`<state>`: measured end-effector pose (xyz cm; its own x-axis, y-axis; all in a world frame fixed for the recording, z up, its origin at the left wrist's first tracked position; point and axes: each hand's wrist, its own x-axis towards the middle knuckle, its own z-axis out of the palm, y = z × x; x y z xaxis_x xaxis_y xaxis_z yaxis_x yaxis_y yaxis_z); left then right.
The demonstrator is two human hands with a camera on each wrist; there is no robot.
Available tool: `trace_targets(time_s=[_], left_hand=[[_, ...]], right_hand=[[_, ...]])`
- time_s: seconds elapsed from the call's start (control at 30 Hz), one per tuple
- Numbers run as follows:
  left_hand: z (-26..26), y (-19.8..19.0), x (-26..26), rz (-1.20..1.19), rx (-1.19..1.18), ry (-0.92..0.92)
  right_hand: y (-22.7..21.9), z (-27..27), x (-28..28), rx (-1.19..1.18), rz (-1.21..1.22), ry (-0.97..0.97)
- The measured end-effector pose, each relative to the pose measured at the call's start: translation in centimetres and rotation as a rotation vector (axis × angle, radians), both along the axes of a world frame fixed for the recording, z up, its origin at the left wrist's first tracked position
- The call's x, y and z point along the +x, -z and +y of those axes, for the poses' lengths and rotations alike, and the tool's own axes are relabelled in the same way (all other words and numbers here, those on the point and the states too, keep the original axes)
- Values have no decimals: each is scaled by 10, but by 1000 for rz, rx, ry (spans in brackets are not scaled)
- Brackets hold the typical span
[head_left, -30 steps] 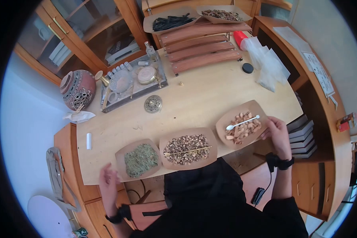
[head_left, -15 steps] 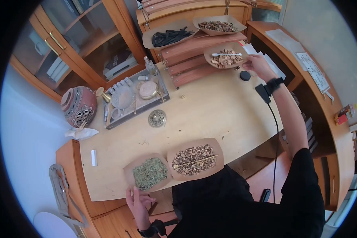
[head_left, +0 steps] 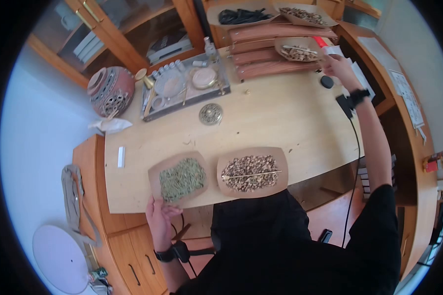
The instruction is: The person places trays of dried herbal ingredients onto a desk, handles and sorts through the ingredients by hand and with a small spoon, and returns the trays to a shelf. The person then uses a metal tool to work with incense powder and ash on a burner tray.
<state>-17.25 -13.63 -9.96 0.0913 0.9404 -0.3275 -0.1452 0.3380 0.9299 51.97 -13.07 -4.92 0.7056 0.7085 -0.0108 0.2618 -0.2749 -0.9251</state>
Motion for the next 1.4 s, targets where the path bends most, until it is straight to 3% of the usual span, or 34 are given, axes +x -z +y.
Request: trace_targets(time_s=[0.07, 0.13, 0.2, 0.27, 0.37, 0.43, 0.5, 0.57, 0.7, 0.83, 0.9, 1.13, 1.4], left_hand=[[9, -11, -5, 9, -2, -26], [25, -27, -9, 7, 6, -32], [43, -52, -14, 75, -16, 100], [64, -84, -1, 121, 31, 99], [91, -135, 24, 64, 96, 262], [111, -173, 52, 33, 188, 365], [123, -211, 92, -44, 212, 298], [147, -238, 115, -61, 330, 413], [198, -292, 164, -95, 499, 514], [230, -341, 220, 28, 601, 578], [245, -347, 256, -36, 600, 502], [255, -331, 350, -36, 556, 565], [248, -319, 383, 57, 520, 654]], right_hand=[[-12, -31, -46, 64, -171, -54], [-20, -69, -93, -67, -78, -241], [-21, -109, -153, -174, 40, -384], [-10, -139, -205, -217, 145, -443], [0, -163, -256, -257, 162, -531], [11, -171, -275, -210, 316, -523], [24, -172, -284, -179, 371, -511], [33, -173, -293, -96, 528, -435], [44, -171, -298, -16, 578, -397], [38, -170, -300, -24, 559, -375], [39, -169, -300, -21, 566, -380], [49, -173, -301, 4, 626, -355], [42, -166, -314, -16, 588, -335]])
